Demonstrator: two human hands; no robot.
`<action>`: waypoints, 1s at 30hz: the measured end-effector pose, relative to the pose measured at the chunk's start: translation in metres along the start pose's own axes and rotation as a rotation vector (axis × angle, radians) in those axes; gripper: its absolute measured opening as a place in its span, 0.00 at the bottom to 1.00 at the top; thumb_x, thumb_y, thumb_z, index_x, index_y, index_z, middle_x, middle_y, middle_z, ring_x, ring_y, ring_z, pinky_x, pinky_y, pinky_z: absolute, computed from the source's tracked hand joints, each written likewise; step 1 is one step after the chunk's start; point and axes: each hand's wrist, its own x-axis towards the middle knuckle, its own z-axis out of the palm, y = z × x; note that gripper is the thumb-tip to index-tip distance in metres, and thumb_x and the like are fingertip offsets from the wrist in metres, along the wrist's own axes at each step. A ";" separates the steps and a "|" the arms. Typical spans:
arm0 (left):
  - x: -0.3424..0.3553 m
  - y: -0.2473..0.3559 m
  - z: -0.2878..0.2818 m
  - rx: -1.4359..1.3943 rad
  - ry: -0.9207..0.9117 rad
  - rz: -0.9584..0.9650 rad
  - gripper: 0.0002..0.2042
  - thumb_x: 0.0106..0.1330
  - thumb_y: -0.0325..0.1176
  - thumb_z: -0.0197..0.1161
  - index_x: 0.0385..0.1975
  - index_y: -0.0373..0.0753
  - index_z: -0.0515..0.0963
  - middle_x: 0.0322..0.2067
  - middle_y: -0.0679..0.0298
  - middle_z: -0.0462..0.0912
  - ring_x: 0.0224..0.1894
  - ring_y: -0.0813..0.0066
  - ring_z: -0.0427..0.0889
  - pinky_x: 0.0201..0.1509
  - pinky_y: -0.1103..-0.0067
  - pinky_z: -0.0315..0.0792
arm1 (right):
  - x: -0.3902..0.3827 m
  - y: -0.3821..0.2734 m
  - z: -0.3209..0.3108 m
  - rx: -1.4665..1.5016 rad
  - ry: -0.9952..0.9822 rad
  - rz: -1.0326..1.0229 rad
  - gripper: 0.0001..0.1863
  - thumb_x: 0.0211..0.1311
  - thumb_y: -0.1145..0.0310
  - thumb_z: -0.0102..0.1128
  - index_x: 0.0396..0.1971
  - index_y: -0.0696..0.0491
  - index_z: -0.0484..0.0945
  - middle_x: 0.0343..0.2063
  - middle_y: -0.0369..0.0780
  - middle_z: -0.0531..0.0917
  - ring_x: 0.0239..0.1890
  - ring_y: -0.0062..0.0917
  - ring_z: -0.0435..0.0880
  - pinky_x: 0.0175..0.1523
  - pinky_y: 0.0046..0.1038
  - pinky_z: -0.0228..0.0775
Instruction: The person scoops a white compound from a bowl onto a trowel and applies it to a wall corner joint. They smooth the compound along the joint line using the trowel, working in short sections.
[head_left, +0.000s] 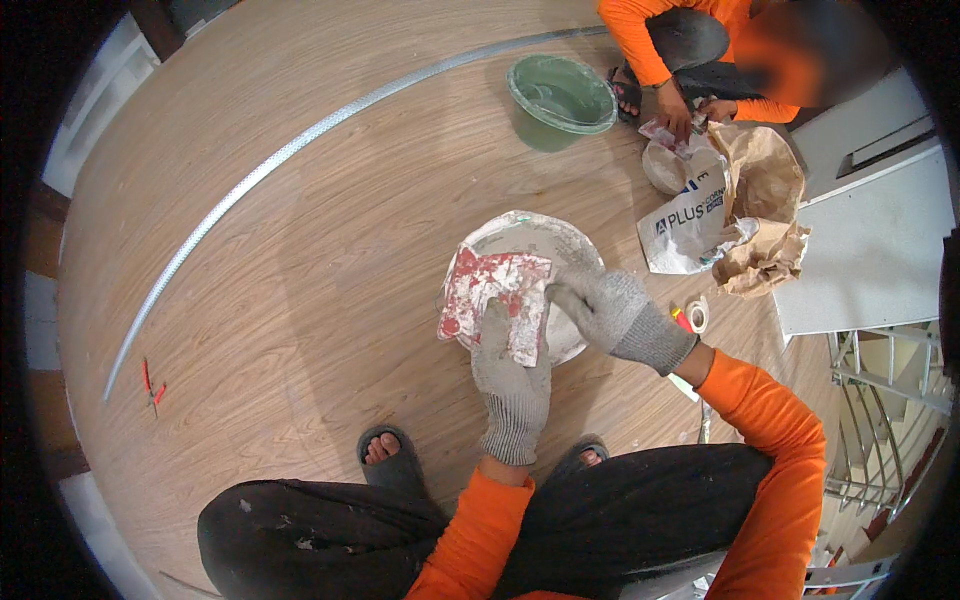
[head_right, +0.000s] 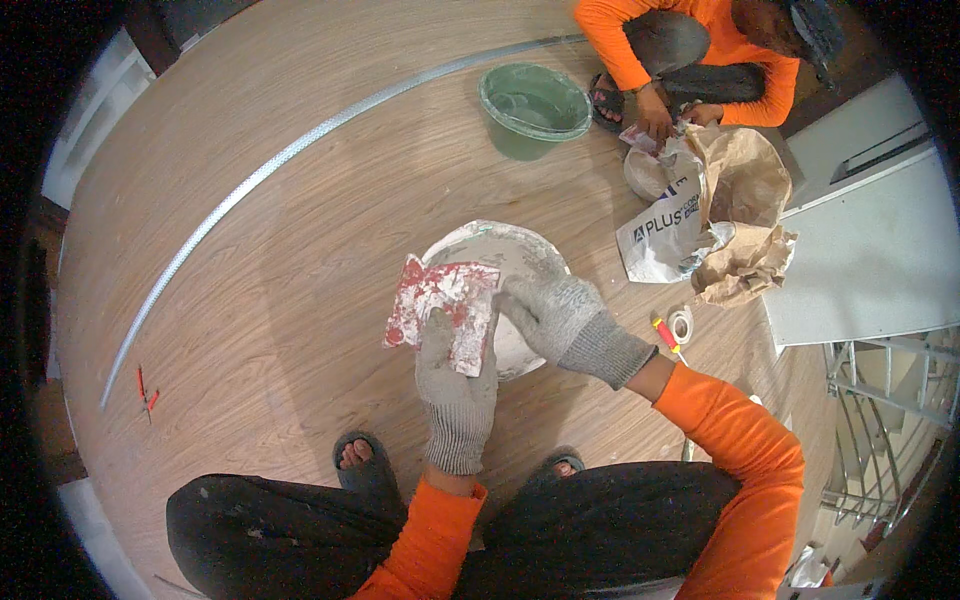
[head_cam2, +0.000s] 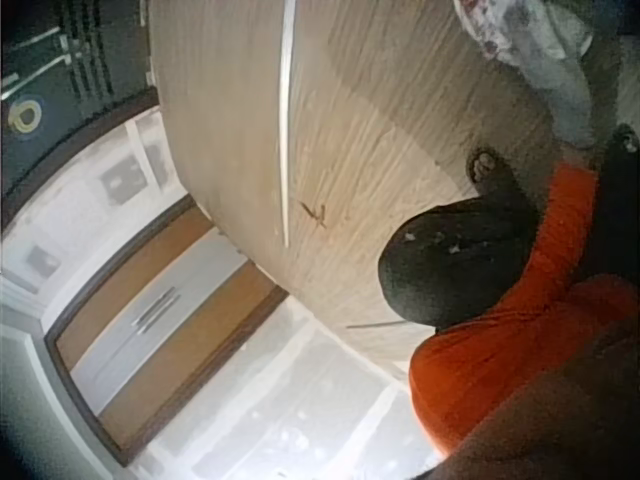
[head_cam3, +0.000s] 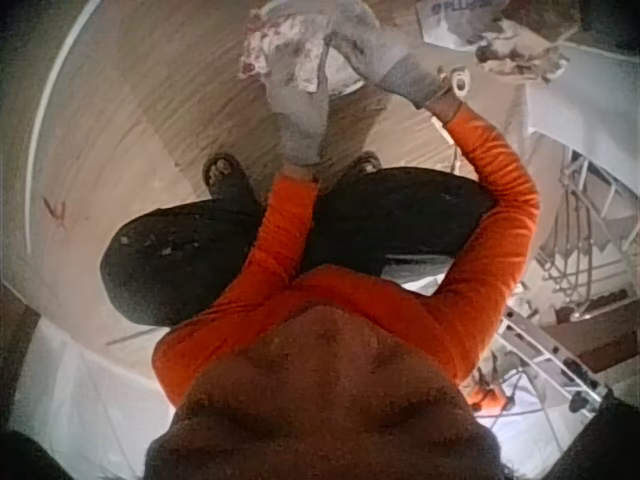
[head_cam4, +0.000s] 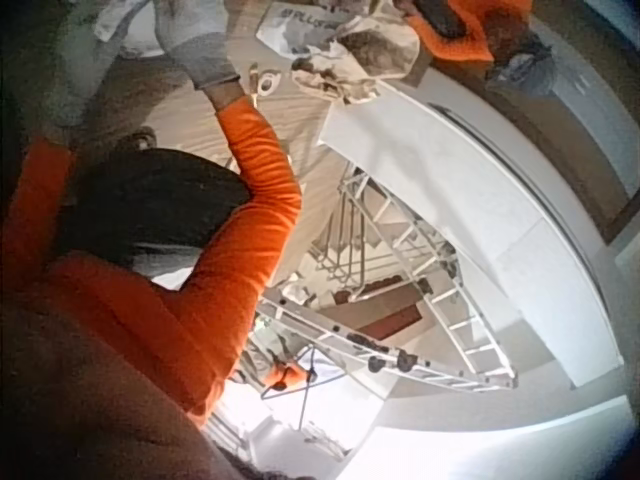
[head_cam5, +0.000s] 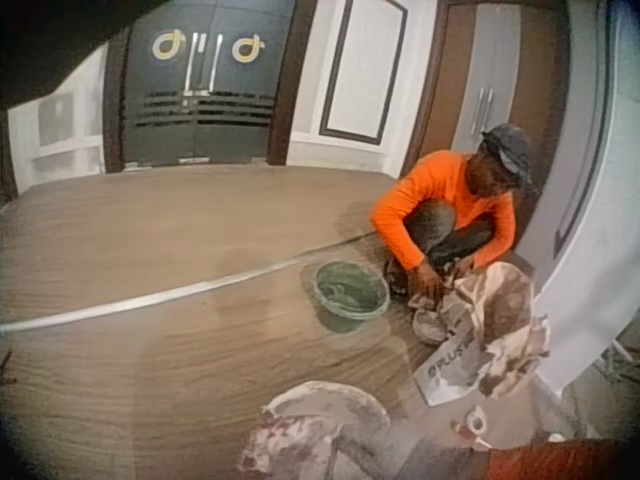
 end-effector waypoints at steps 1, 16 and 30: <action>-0.002 -0.003 0.000 0.087 0.008 0.036 0.29 0.63 0.22 0.65 0.66 0.25 0.68 0.63 0.44 0.75 0.67 0.49 0.72 0.74 0.65 0.61 | 0.002 0.003 -0.002 -0.023 0.006 0.030 0.13 0.74 0.60 0.57 0.46 0.53 0.81 0.33 0.52 0.85 0.35 0.51 0.85 0.38 0.48 0.75; -0.001 -0.011 0.013 0.134 0.112 0.062 0.23 0.71 0.21 0.60 0.66 0.28 0.69 0.60 0.54 0.77 0.63 0.65 0.77 0.69 0.72 0.71 | -0.005 0.011 0.014 0.143 0.055 -0.011 0.13 0.77 0.61 0.55 0.45 0.56 0.79 0.25 0.47 0.81 0.27 0.39 0.83 0.34 0.37 0.74; 0.018 0.009 0.020 -0.478 0.116 -0.410 0.25 0.82 0.42 0.49 0.68 0.25 0.67 0.67 0.54 0.73 0.68 0.68 0.72 0.73 0.72 0.65 | -0.001 -0.008 -0.007 0.200 0.146 0.109 0.12 0.75 0.60 0.57 0.44 0.54 0.80 0.30 0.51 0.83 0.36 0.50 0.84 0.40 0.46 0.76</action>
